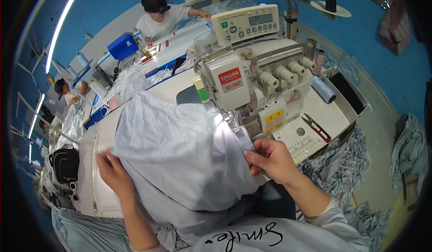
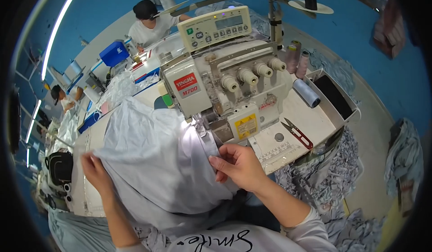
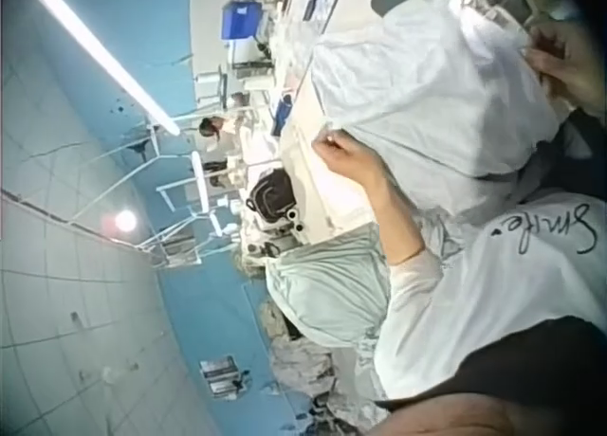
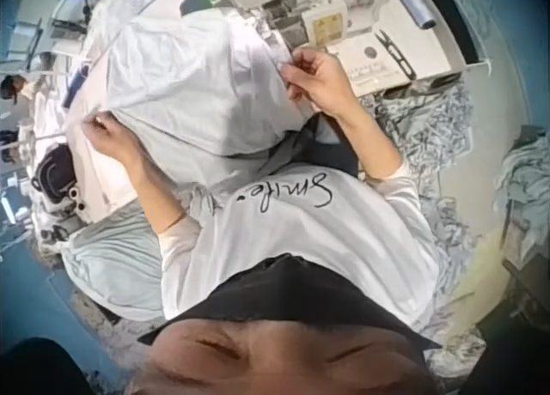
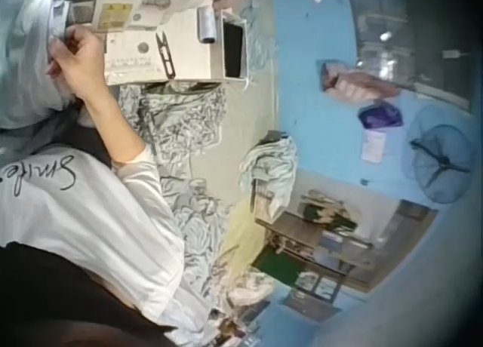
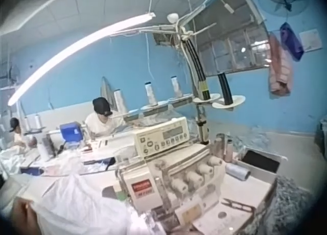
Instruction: Sewing pieces of fabric together using an industrial overlock sewing machine.
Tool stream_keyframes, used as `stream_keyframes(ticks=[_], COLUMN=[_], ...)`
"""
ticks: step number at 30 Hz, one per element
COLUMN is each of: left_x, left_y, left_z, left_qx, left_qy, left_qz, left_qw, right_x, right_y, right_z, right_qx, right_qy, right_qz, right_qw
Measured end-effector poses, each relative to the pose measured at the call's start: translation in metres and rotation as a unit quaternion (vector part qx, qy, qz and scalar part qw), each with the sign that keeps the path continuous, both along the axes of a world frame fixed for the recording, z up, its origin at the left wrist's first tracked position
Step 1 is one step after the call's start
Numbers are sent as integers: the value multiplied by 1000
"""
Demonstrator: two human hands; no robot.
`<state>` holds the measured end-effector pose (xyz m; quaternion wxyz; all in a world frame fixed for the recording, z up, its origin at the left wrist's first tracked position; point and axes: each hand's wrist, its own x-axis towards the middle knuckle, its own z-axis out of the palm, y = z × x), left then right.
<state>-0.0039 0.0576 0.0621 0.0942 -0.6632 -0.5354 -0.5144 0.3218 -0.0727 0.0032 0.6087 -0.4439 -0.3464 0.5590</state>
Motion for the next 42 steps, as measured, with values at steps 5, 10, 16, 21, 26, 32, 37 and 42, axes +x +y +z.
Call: stream_keyframes(ticks=[5,10,16,21,26,32,37,42], left_x=[24,34,12,-1,-10,18,50,53], left_y=[81,134,101,-19,36,111,141,185], left_z=[62,120,13,-66,-29,68,131,153], left_qx=[88,118,-236,-349,-3,185,217,178], left_qy=[3,53,-43,249,72,83,119,63], left_qz=[-62,-67,-240,-234,-91,-83,-87,-65], left_qw=[994,989,941,873,993,976,965,980], right_x=[4,3,11,3,3,3,4,4], right_y=[1,-1,1,-1,1,0,0,0], right_z=[-1,0,-6,2,-5,-4,-1,-1], right_qx=[-5,13,-1,9,18,14,1,-11], right_qy=[10,0,-26,-26,-20,1,21,38], right_qz=[-13,15,-5,17,14,11,9,-3], right_qw=[1000,1000,1000,999,1000,1000,1000,999])
